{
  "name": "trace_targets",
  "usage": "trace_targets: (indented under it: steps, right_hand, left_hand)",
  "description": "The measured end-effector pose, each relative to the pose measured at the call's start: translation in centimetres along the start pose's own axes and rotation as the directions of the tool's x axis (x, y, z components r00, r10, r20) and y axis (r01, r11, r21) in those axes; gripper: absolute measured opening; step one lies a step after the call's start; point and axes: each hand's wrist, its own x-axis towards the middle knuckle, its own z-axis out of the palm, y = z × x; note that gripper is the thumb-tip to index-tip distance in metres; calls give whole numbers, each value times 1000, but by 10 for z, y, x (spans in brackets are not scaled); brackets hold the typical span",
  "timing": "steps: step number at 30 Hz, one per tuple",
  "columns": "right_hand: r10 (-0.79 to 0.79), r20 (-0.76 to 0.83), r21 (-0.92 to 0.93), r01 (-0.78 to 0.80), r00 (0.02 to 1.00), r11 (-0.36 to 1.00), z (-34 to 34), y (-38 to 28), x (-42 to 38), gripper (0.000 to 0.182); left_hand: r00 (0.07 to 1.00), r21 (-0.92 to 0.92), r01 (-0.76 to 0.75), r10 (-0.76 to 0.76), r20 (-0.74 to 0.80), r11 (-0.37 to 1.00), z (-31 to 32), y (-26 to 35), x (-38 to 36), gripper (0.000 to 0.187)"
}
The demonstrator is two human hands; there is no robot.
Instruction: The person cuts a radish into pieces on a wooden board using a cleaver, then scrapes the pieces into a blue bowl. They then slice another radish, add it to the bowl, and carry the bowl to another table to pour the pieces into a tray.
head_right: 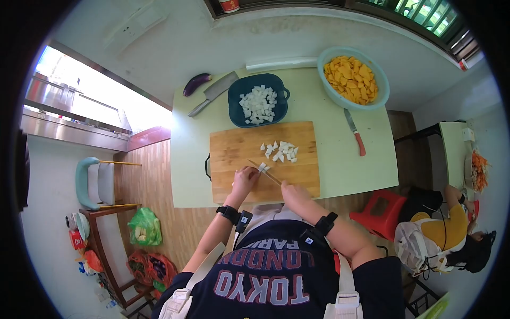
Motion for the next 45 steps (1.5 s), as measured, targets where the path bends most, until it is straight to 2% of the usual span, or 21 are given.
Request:
trace_targets:
  steps: [2,4,15,17,19,20,21,22,23,25,27,32,45]
  right_hand:
    - [5,-3,3,-5,1000,1000,1,0,0,12]
    - [6,-1,9,-6,1000,1000,1,0,1,12]
    - [37,12,112,-38,999,993,31,15,24,15]
    - [41,-18,321,-33,999,946,43,30,31,21]
    - [18,-46,340,-2,999,940,35,43,28,24]
    - [-11,-73,358,37,997,933,33,46,28,27]
    - [14,-70,281,6,997,960,29,44,24,25]
    - [15,-66,285,5,998,959,23,37,17,25]
    - [2,-54,217,10,999,976,15,30,10,22]
    - [-11,-41,146,16,999,989,6,20,2,19]
    - [-8,-1,23,8,1000,1000,3,8,-3,14]
    - [-1,56,-6,1,998,1000,-3,-13,-10,15]
    - [-2,38,124,-3,999,992,20,-4,15,14]
  left_hand:
    - [1000,22,-14,14,1,1000,1,0,0,7]
    - [992,106,-111,116,-50,988,1,0,1,9]
    - [988,135,-139,147,-55,981,-2,4,0,9]
    - [986,131,-151,158,-46,980,-3,2,0,8]
    - [973,5,-167,165,-160,986,-7,-1,0,7]
    - [973,7,-169,168,-160,986,-10,-4,0,7]
    - [972,4,-121,120,-201,993,-13,-9,-1,6]
    - [969,-3,-71,68,-238,997,-15,-10,-5,6]
    - [970,-3,-69,66,-235,998,-14,-9,-8,6]
    - [974,155,-108,136,-183,982,-19,2,-11,5]
    - [975,199,-120,153,-159,973,-16,11,-13,6]
    - [980,310,-133,172,-102,942,-3,10,-13,7]
    - [983,274,-111,146,-110,955,-1,8,-8,5]
